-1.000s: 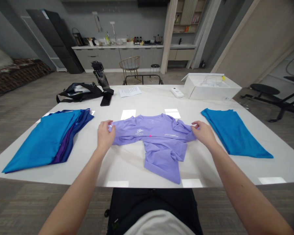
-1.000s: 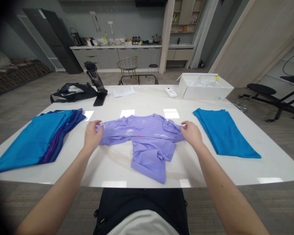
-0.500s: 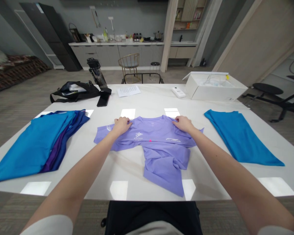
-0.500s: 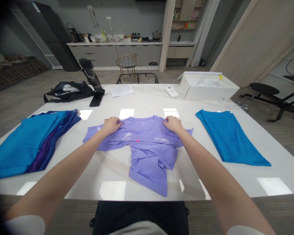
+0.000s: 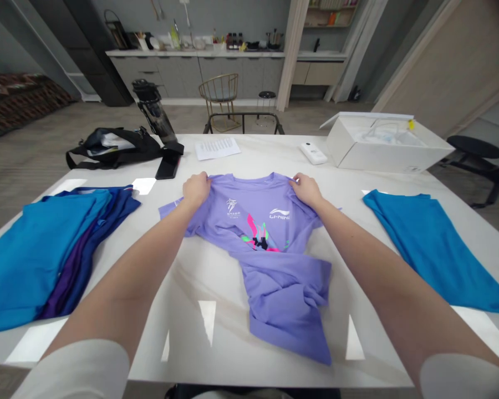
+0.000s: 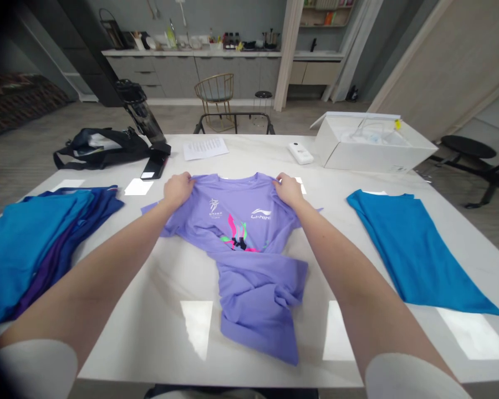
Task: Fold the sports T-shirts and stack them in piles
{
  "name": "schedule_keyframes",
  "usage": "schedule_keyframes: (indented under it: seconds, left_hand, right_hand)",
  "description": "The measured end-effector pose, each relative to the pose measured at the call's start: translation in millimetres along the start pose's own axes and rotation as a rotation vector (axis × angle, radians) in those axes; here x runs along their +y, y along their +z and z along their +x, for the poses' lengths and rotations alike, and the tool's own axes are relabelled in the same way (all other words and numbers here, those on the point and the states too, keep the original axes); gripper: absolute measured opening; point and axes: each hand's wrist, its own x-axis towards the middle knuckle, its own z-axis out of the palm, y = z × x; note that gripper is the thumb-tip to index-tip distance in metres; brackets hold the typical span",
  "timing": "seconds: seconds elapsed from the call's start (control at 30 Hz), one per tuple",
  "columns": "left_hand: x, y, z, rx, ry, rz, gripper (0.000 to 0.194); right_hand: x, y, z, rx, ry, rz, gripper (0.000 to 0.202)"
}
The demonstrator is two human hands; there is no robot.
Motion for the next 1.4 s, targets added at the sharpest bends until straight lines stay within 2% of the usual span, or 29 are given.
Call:
schedule_keyframes:
  seconds: [0.13, 0.2, 0.27, 0.33, 0.43, 0.5, 0.6, 0.7, 0.83, 0.93, 1.0, 1.1, 1.23, 1.3, 1.4]
  left_hand:
    - [18, 1.8, 28, 0.099, -0.132, -0.199, 0.035]
    - [26, 6.2, 29, 0.122, -0.109, -0.291, 0.045]
    - [30, 11.8, 19, 0.117, 0.003, -0.324, 0.055]
    - [33, 16.1, 0, 0.081, 0.173, -0.311, 0.050]
    - [33, 18.3, -35, -0.039, 0.414, -0.245, 0.037]
    - [30, 18.8, -56, -0.137, 0.498, -0.180, 0.040]
    - [18, 22.4, -77, -0.215, 0.482, -0.069, 0.056]
    - [2, 28.8, -83, -0.232, 0.404, -0.004, 0.067]
    - [-11, 31.3, -77, -0.244, 0.337, -0.005, 0.070]
    - [-6, 24.2, -77, -0.215, 0.338, -0.033, 0.066]
    - [6, 15.9, -85, -0.163, 0.403, -0.090, 0.057]
    - [37, 3.7, -111, -0.124, 0.540, -0.205, 0.043]
    - [91, 3.2, -158, -0.244, 0.677, -0.206, 0.048]
    - [117, 10.3, -179, -0.249, 0.748, -0.156, 0.050]
    - [142, 22.0, -200, -0.226, 0.766, -0.137, 0.043]
  right_hand:
    - [-23, 10, 25, 0.143, 0.111, 0.111, 0.035]
    - [-27, 14, 26, 0.158, 0.090, 0.138, 0.043]
    - [-26, 15, 20, 0.158, 0.000, 0.113, 0.050]
    - [-21, 13, 7, 0.135, -0.116, 0.058, 0.049]
    - [-7, 4, -19, 0.045, -0.218, -0.009, 0.044]
    - [5, -3, -37, -0.017, -0.218, -0.054, 0.047]
    - [24, -11, -64, -0.063, -0.147, -0.145, 0.055]
    - [44, -15, -83, -0.058, -0.051, -0.236, 0.060]
    - [66, -18, -90, -0.043, 0.056, -0.300, 0.063]
    - [71, -22, -90, -0.031, 0.098, -0.280, 0.061]
    - [67, -26, -93, 0.016, 0.054, -0.251, 0.056]
    - [49, -30, -107, 0.062, -0.115, -0.188, 0.046]
    - [21, -32, -134, -0.164, -0.308, -0.059, 0.029]
    - [12, -33, -147, -0.243, -0.311, -0.058, 0.028]
    - [5, -35, -163, -0.257, -0.165, -0.179, 0.041]
